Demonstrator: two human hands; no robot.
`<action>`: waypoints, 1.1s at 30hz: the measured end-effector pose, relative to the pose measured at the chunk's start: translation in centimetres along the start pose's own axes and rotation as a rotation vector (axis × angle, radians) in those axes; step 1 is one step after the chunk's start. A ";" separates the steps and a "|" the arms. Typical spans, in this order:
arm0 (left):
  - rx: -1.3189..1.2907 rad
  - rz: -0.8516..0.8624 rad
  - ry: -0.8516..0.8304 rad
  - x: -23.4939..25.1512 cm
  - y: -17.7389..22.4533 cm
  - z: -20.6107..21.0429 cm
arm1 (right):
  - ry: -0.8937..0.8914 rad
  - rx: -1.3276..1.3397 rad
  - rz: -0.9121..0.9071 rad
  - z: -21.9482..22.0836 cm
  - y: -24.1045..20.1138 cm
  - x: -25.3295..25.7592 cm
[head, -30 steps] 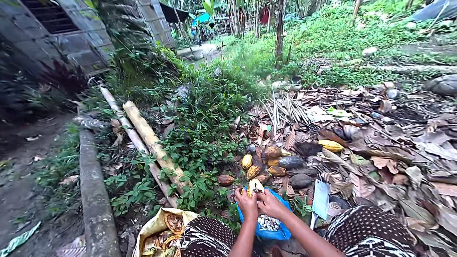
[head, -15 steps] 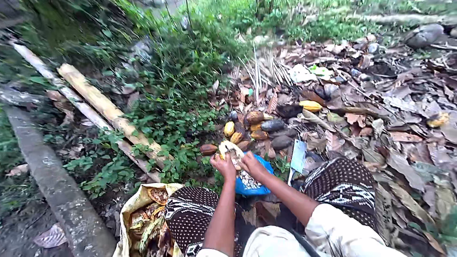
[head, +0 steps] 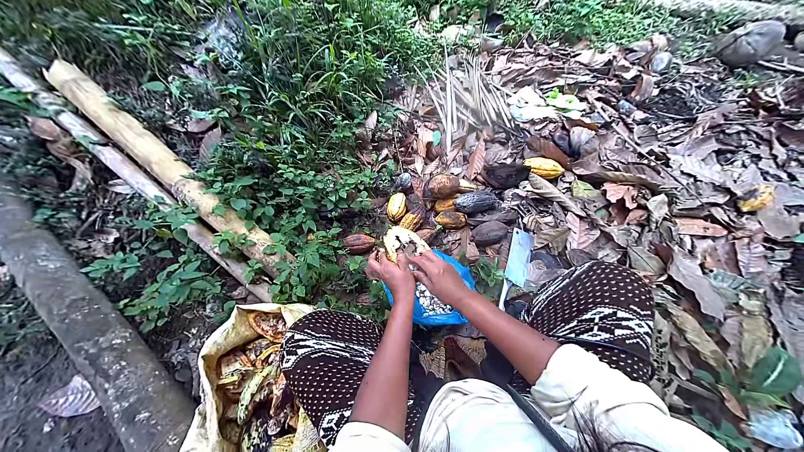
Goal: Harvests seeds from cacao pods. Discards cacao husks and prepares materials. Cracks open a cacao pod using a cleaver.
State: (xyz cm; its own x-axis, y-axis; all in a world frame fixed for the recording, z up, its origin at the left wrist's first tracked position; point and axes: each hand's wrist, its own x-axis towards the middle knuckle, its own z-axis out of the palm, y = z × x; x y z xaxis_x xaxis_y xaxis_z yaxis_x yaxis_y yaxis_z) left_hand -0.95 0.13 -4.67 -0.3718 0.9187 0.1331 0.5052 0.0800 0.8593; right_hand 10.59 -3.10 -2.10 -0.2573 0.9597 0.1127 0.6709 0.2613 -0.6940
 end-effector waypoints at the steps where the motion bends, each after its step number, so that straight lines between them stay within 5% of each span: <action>1: -0.005 0.021 -0.021 -0.2 0.3 0.0 | -0.028 -0.020 0.066 -0.2 -0.6 0.0; 9: 0.045 0.122 -0.086 -1.3 0.7 0.3 | -0.123 -0.084 0.183 -1.5 -0.5 0.3; 16: 0.033 0.137 -0.112 -1.1 0.7 0.2 | 0.065 -0.035 0.104 0.0 1.0 0.0; 25: 0.027 0.166 -0.149 -1.6 0.9 0.8 | 0.164 -0.006 0.230 -0.1 0.8 -0.1; 33: 0.058 0.011 -0.123 -0.6 0.5 0.2 | 0.038 0.014 0.080 -0.7 1.3 0.0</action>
State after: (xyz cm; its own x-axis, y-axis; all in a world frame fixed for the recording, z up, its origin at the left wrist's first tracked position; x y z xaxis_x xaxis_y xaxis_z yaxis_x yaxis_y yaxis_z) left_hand -0.32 -0.26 -4.42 -0.2695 0.9598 0.0779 0.5546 0.0886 0.8274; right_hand 12.01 -2.69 -2.51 -0.1769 0.9807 0.0833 0.6786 0.1828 -0.7114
